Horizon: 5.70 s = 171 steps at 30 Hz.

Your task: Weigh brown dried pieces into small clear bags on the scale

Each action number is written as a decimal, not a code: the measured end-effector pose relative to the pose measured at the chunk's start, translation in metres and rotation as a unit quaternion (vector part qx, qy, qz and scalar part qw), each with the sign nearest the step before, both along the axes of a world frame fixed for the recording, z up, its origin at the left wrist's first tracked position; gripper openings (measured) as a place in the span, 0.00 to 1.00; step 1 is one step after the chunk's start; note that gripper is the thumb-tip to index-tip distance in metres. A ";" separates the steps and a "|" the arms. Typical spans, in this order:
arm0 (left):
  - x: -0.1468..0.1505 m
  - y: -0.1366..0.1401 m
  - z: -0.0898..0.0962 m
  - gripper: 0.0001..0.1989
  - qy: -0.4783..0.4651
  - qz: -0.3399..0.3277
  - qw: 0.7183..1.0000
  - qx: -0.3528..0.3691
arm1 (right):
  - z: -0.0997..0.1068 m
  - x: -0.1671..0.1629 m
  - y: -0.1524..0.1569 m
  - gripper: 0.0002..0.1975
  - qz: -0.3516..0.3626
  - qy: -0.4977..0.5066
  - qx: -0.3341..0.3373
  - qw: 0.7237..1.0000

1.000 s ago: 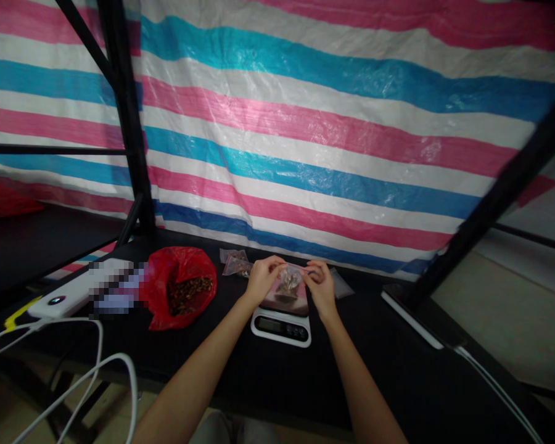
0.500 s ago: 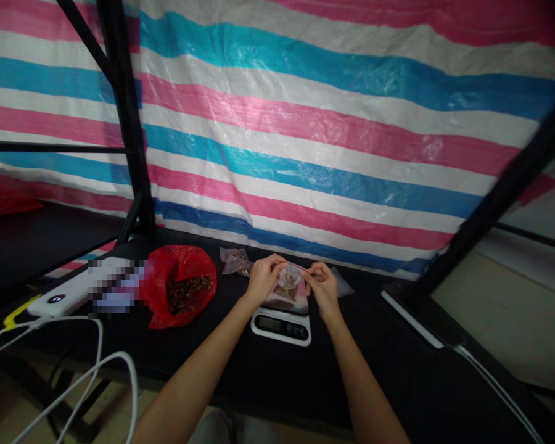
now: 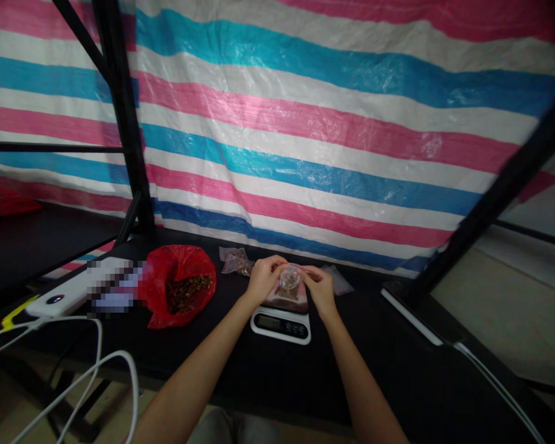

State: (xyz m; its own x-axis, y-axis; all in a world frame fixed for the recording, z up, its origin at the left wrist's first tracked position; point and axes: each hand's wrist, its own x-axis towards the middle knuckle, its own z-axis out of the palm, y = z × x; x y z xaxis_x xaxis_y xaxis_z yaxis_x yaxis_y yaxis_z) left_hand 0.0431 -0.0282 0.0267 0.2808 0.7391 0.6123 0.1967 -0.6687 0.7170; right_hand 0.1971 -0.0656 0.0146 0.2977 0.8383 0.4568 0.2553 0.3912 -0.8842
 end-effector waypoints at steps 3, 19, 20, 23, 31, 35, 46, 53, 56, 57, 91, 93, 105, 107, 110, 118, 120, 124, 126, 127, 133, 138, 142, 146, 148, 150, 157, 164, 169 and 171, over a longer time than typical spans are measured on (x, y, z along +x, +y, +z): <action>0.000 -0.001 0.000 0.10 0.018 0.004 1.000 0.009 | 0.001 -0.003 -0.002 0.10 -0.019 -0.005 0.012 1.000; 0.000 -0.003 0.002 0.11 0.076 -0.022 0.997 0.027 | -0.003 -0.012 -0.003 0.09 -0.058 -0.074 0.048 0.994; 0.000 -0.004 0.003 0.11 0.077 -0.019 0.996 0.028 | -0.004 -0.012 -0.003 0.09 -0.056 -0.075 0.052 0.994; 0.001 -0.005 0.003 0.11 0.084 -0.020 0.996 0.032 | -0.004 -0.011 -0.003 0.09 -0.056 -0.074 0.055 0.994; -0.003 -0.006 0.004 0.13 0.132 -0.024 0.990 0.042 | 0.001 -0.014 -0.006 0.10 -0.033 -0.069 0.032 0.997; -0.004 -0.002 0.003 0.13 0.096 -0.023 0.995 0.025 | 0.000 -0.015 -0.003 0.08 -0.005 -0.004 0.014 1.000; 0.000 0.014 -0.008 0.08 -0.039 -0.056 0.995 -0.073 | -0.009 -0.014 0.002 0.10 -0.027 0.023 0.014 0.999; -0.001 0.010 -0.006 0.09 -0.005 -0.037 0.998 -0.043 | -0.009 -0.014 0.000 0.11 -0.026 -0.011 0.020 0.999; -0.002 0.009 -0.004 0.09 0.013 -0.027 0.999 -0.033 | -0.008 -0.015 -0.002 0.11 -0.017 -0.030 0.021 0.999; -0.003 0.009 -0.003 0.09 0.020 -0.024 0.999 -0.033 | -0.007 -0.015 -0.003 0.11 -0.013 -0.034 0.020 0.999; 0.004 0.007 -0.005 0.14 -0.093 -0.070 0.989 -0.089 | -0.001 -0.023 -0.006 0.12 -0.061 0.050 0.035 0.996; 0.004 0.007 -0.005 0.13 -0.088 -0.069 0.991 -0.077 | -0.001 -0.023 -0.007 0.11 -0.061 0.046 0.033 0.997; 0.004 0.006 -0.006 0.12 -0.074 -0.054 0.994 -0.056 | -0.004 -0.021 -0.004 0.10 -0.074 0.023 0.035 0.996; 0.004 0.007 -0.006 0.12 -0.077 -0.046 0.994 -0.066 | -0.004 -0.021 -0.004 0.10 -0.074 0.021 0.041 0.996; 0.004 0.009 -0.005 0.11 -0.076 -0.033 0.993 -0.079 | -0.003 -0.020 -0.003 0.10 -0.063 0.019 0.044 0.997; 0.004 0.009 -0.004 0.11 -0.080 -0.059 0.992 -0.077 | 0.002 -0.015 -0.005 0.10 -0.020 0.014 0.034 0.999; 0.004 0.009 -0.004 0.12 -0.077 -0.061 0.992 -0.077 | 0.002 -0.014 -0.005 0.10 -0.018 0.014 0.027 0.999; 0.004 0.010 -0.004 0.11 -0.072 -0.071 0.992 -0.081 | 0.000 -0.013 -0.003 0.11 -0.018 0.010 0.022 1.000; 0.005 0.010 -0.004 0.10 -0.068 -0.067 0.992 -0.079 | -0.001 -0.013 -0.002 0.11 -0.016 0.012 0.022 1.000; 0.005 0.010 -0.005 0.10 -0.064 -0.062 0.993 -0.076 | -0.002 -0.013 -0.002 0.11 -0.014 0.015 0.021 1.000; 0.004 0.008 -0.007 0.10 -0.025 -0.020 0.999 -0.042 | -0.005 -0.015 0.000 0.11 -0.033 0.023 0.018 0.999; 0.004 0.004 -0.005 0.10 -0.005 -0.002 0.999 -0.041 | -0.007 -0.016 0.000 0.12 -0.038 0.005 0.022 0.999; 0.005 0.004 -0.004 0.10 -0.021 -0.007 0.999 -0.042 | -0.007 -0.015 0.000 0.13 -0.044 -0.001 0.033 0.998; 0.005 0.006 -0.006 0.11 -0.023 -0.013 0.999 -0.044 | -0.007 -0.013 0.001 0.13 -0.040 -0.007 0.032 0.999; 0.005 0.007 -0.007 0.11 -0.013 -0.007 0.999 -0.045 | -0.006 -0.011 0.001 0.12 -0.026 -0.012 0.021 0.999; 0.005 0.007 -0.008 0.10 0.000 0.001 0.999 -0.044 | -0.006 -0.010 0.001 0.11 -0.013 -0.014 0.011 1.000; 0.006 0.003 -0.008 0.10 0.039 0.028 0.998 -0.035 | -0.006 -0.010 0.002 0.09 -0.020 -0.026 0.002 0.999; 0.005 0.006 -0.010 0.12 0.009 0.013 0.999 -0.038 | -0.010 -0.006 0.004 0.10 -0.059 -0.048 0.009 0.997; 0.004 0.009 -0.008 0.11 -0.041 0.007 0.998 -0.044 | -0.002 -0.002 0.001 0.13 -0.027 -0.021 -0.005 0.999; 0.004 0.009 -0.007 0.10 -0.051 -0.003 0.998 -0.048 | 0.000 -0.002 -0.001 0.14 -0.008 -0.020 -0.009 1.000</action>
